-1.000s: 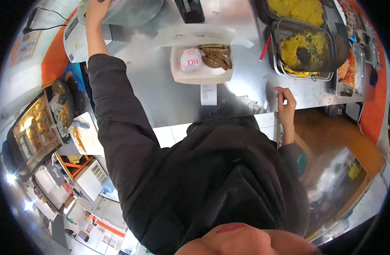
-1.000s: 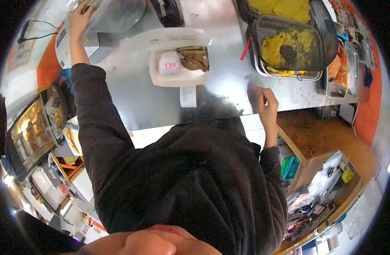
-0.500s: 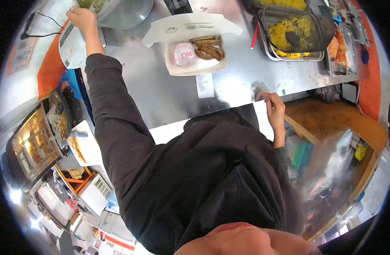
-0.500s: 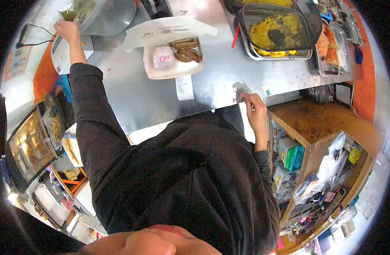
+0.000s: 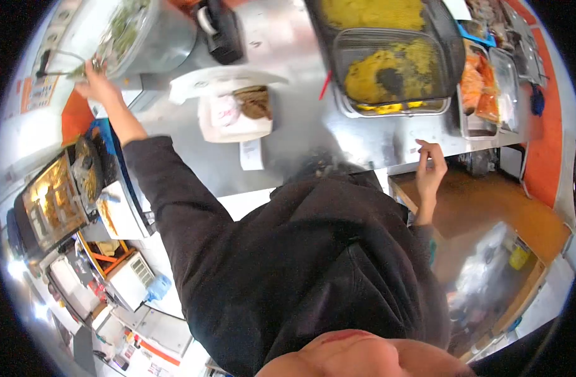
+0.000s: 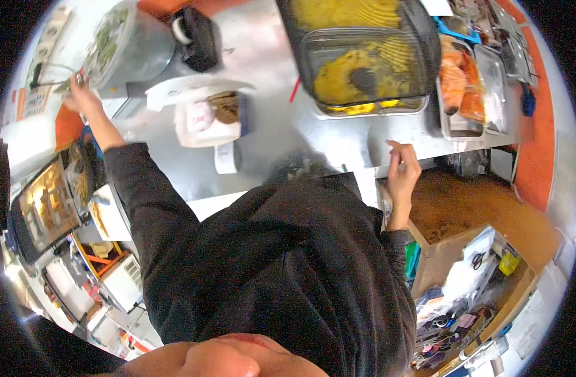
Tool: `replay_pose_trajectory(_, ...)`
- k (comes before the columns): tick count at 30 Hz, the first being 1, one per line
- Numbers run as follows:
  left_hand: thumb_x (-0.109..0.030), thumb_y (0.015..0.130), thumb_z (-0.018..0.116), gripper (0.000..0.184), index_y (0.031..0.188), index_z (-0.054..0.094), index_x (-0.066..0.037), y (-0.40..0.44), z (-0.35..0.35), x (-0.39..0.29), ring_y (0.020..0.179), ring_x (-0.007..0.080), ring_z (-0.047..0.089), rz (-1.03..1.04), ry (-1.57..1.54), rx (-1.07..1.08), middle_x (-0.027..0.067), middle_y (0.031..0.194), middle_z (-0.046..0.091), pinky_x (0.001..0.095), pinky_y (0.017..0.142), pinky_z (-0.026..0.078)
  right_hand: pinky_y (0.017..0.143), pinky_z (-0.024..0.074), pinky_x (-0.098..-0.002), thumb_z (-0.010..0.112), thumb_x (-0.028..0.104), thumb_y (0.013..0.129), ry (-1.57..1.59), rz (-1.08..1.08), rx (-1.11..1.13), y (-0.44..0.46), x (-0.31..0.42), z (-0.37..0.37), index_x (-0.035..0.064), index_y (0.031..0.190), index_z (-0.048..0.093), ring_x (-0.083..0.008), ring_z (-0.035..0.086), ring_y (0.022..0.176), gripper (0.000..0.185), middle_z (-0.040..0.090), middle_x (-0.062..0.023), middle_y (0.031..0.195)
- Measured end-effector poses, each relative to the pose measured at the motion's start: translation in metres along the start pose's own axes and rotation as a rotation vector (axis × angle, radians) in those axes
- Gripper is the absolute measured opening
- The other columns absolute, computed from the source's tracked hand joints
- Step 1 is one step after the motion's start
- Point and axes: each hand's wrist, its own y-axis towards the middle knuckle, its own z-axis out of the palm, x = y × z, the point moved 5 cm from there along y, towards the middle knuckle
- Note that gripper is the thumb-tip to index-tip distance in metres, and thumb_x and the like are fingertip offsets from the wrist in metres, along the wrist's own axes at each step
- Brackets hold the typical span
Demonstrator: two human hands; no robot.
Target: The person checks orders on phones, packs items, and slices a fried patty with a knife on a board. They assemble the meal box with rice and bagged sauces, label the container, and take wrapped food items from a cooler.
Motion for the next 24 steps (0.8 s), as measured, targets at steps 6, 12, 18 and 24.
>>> replay_pose_trajectory(6, -0.004, 0.085, 0.065, 0.051, 0.131, 0.043, 0.001, -0.181, 0.039, -0.079, 0.098, 0.0319, 0.060, -0.175, 0.341, -0.024, 0.0215, 0.124, 0.051, 0.0430, 0.084, 0.057, 0.062, 0.0440, -0.0253, 0.053, -0.006, 0.086, -0.102, 0.147, -0.344, 0.056, -0.104, -0.095, 0.0030, 0.098, 0.067, -0.0091, 0.052, 0.065, 0.021, 0.063, -0.0066, 0.076)
replay_pose_trajectory(12, -0.023, 0.088, 0.066, 0.059, 0.135, 0.042, 0.004, -0.308, 0.010, -0.099, 0.092, 0.0224, 0.060, -0.224, 0.576, 0.038, 0.0187, 0.114, 0.058, 0.0321, 0.077, 0.055, 0.048, 0.0279, -0.0238, 0.055, 0.003, 0.089, 0.008, 0.162, -0.621, 0.154, -0.200, -0.164, 0.0070, 0.099, 0.066, -0.0060, 0.033, 0.054, 0.016, 0.043, 0.0016, 0.060)
replay_pose_trajectory(18, -0.030, 0.098, 0.048, 0.042, 0.123, 0.055, 0.003, -0.329, -0.113, -0.111, 0.075, 0.0220, 0.058, -0.315, 0.665, -0.184, 0.0173, 0.111, 0.061, 0.0296, 0.062, 0.051, 0.055, 0.0422, -0.0307, 0.055, 0.008, 0.088, -0.295, 0.355, -0.605, 0.239, -0.290, -0.178, 0.0116, 0.099, 0.064, -0.0140, 0.053, 0.052, 0.015, 0.059, -0.0048, 0.057)
replay_pose_trajectory(24, -0.034, 0.100, 0.039, 0.045, 0.125, 0.053, 0.002, -0.330, -0.143, -0.117, 0.069, 0.0190, 0.057, -0.317, 0.840, -0.226, 0.0177, 0.114, 0.060, 0.0283, 0.054, 0.049, 0.062, 0.0450, -0.0287, 0.053, 0.006, 0.087, -0.060, 0.449, -0.711, 0.215, -0.336, -0.171, 0.0088, 0.107, 0.063, -0.0118, 0.060, 0.065, 0.022, 0.069, -0.0038, 0.073)
